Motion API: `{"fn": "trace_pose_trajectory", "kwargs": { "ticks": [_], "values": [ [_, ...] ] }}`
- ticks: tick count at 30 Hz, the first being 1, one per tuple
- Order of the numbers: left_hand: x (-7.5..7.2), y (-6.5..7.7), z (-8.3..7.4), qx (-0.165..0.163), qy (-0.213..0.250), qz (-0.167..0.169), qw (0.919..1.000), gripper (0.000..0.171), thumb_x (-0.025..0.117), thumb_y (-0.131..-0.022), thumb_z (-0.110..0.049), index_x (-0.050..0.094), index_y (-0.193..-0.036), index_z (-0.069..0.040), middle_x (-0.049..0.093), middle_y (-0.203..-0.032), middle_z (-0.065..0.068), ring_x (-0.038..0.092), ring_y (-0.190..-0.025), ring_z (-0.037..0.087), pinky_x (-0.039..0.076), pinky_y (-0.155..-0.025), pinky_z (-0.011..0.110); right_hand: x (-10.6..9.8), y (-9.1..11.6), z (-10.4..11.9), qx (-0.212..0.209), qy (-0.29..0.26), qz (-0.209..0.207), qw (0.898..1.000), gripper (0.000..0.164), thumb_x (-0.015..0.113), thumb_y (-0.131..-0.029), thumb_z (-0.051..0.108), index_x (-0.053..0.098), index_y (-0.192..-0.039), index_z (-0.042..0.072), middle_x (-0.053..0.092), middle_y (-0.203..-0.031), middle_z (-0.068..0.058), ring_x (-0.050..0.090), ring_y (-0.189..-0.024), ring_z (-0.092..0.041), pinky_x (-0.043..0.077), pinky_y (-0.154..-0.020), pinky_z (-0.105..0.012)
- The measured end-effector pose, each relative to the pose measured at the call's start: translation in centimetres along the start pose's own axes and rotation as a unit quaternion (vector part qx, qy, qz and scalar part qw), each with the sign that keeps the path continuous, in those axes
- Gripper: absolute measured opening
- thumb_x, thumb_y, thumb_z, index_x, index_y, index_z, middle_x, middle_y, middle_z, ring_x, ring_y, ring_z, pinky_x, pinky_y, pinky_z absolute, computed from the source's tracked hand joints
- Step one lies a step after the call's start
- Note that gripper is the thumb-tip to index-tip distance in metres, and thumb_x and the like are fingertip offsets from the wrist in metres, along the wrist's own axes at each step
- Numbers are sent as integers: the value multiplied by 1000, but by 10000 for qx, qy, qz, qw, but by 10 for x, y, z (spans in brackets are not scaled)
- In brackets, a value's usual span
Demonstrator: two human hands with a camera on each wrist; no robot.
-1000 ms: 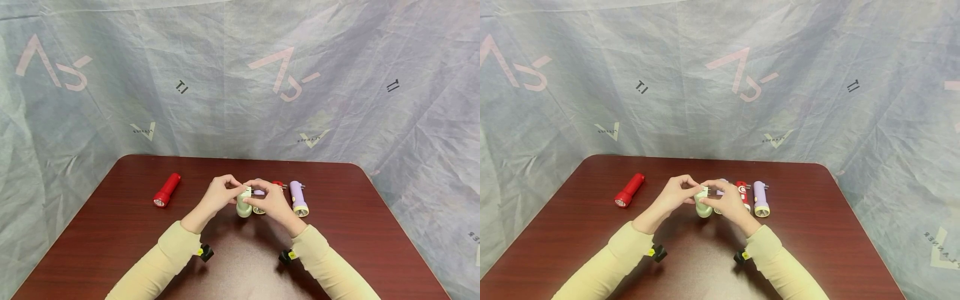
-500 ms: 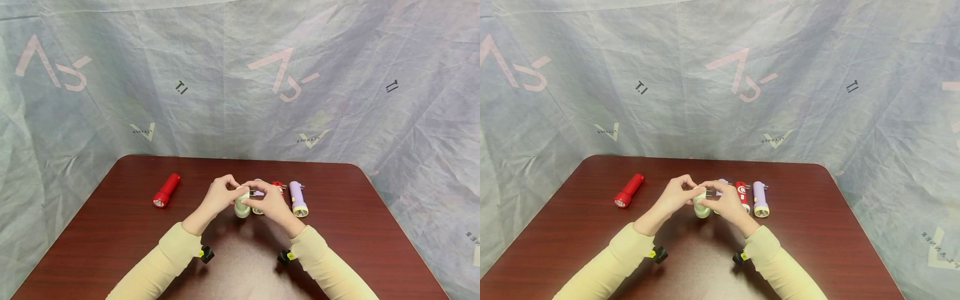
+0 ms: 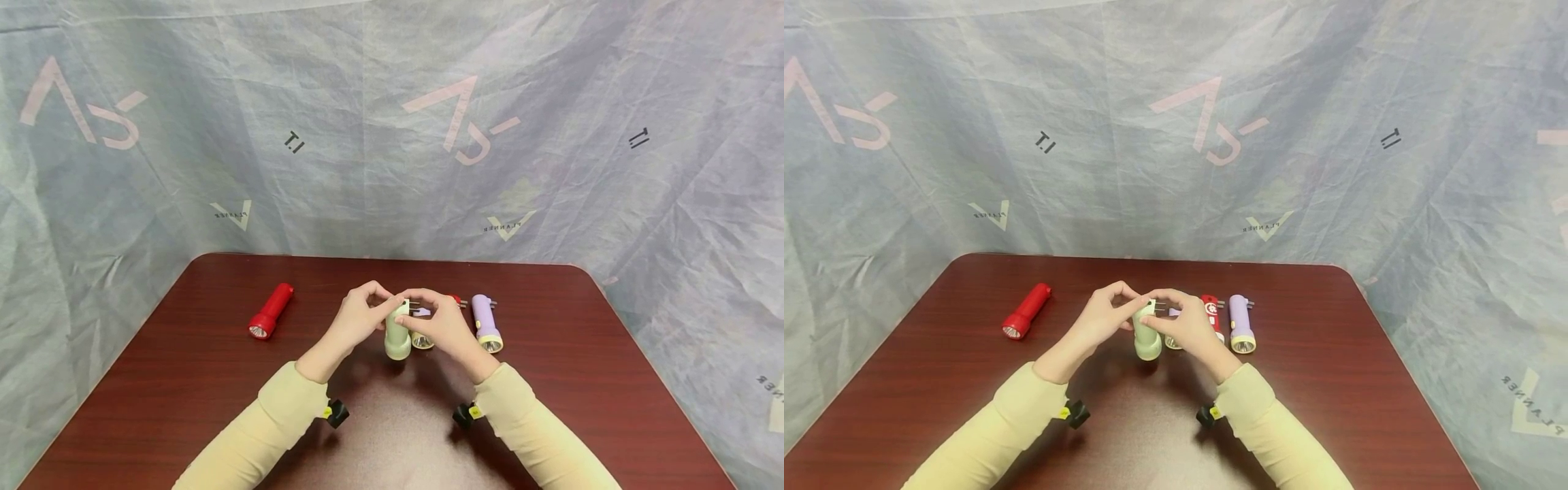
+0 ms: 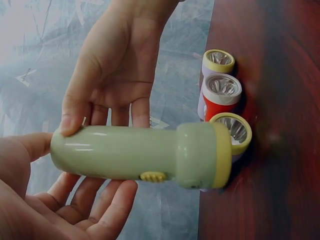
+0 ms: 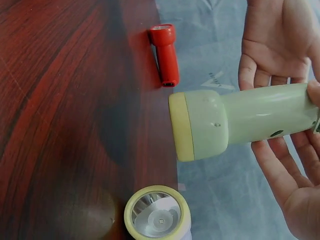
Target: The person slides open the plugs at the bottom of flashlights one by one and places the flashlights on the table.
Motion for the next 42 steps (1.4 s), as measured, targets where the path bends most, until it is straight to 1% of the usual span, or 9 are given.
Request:
{"fn": "trace_pose_trajectory", "kwargs": {
  "ticks": [5,12,16,21,24,26,32,37,42],
  "values": [
    [1,0,2,24,13,54,10000,21,67,-88,-32,66,-97,-12,67,-90,5,63,-79,15,58,-68,38,-3,-1,-1,60,-262,-45,9996,35,74,-82,10,64,-115,4,67,-110,-12,64,-98,-28,56,-78,-27],
    [3,-1,4,107,212,156,9996,22,66,-89,-30,65,-103,-12,68,-98,4,64,-86,16,57,-73,43,-5,-2,-1,188,-345,-91,9992,35,72,-83,7,63,-116,1,65,-113,-16,66,-89,-14,55,-77,-27],
    [3,0,4,209,311,179,9991,26,66,-89,-28,64,-107,-10,68,-100,7,64,-88,17,57,-74,41,-6,-2,-3,244,-409,-95,9988,35,71,-84,8,62,-116,0,65,-112,-15,66,-89,-17,55,-77,-27],
    [3,1,4,340,392,222,9984,26,67,-89,-23,62,-111,-11,68,-102,9,65,-88,18,57,-74,37,-7,-5,-22,466,-875,-95,9950,36,70,-85,11,61,-119,2,65,-112,-12,63,-98,-26,56,-82,-41],
    [3,3,5,415,339,255,9982,26,67,-89,-21,61,-112,-13,67,-104,6,65,-89,18,57,-74,34,-7,-8,-36,636,-1038,-123,9925,36,71,-85,15,62,-120,7,64,-114,-10,62,-99,-26,55,-83,-48],
    [3,4,6,457,258,271,9983,26,67,-88,-22,61,-113,-15,67,-105,4,64,-91,18,55,-76,34,-7,-8,-40,690,-1016,-157,9923,36,71,-85,18,62,-119,9,64,-114,-8,64,-97,-23,55,-82,-48],
    [4,5,10,581,118,318,9977,30,69,-87,-25,61,-115,-19,67,-106,1,63,-97,17,52,-82,34,-6,-7,-44,785,-1304,-172,9882,38,71,-85,21,62,-118,6,64,-113,-10,66,-97,-19,56,-80,-48],
    [7,6,15,508,494,415,9966,32,69,-87,-20,59,-117,-13,65,-108,8,65,-95,20,57,-76,38,-4,-6,-46,940,-1413,-217,9853,36,71,-85,19,63,-117,5,65,-111,-12,66,-94,-17,51,-83,-57],
    [9,7,18,318,814,443,9952,33,69,-87,-17,58,-117,-10,63,-107,12,66,-90,20,56,-76,51,-1,-5,-49,1042,-1404,-179,9844,37,69,-87,17,60,-119,2,65,-110,-14,67,-88,-16,50,-83,-60]
  ]
}}
Point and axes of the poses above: each hand's wrist, its own y-axis away from the middle knuckle, its own x-axis out of the palm, z = x × y, the point moved 8 cm from there along -y, towards the middle knuckle
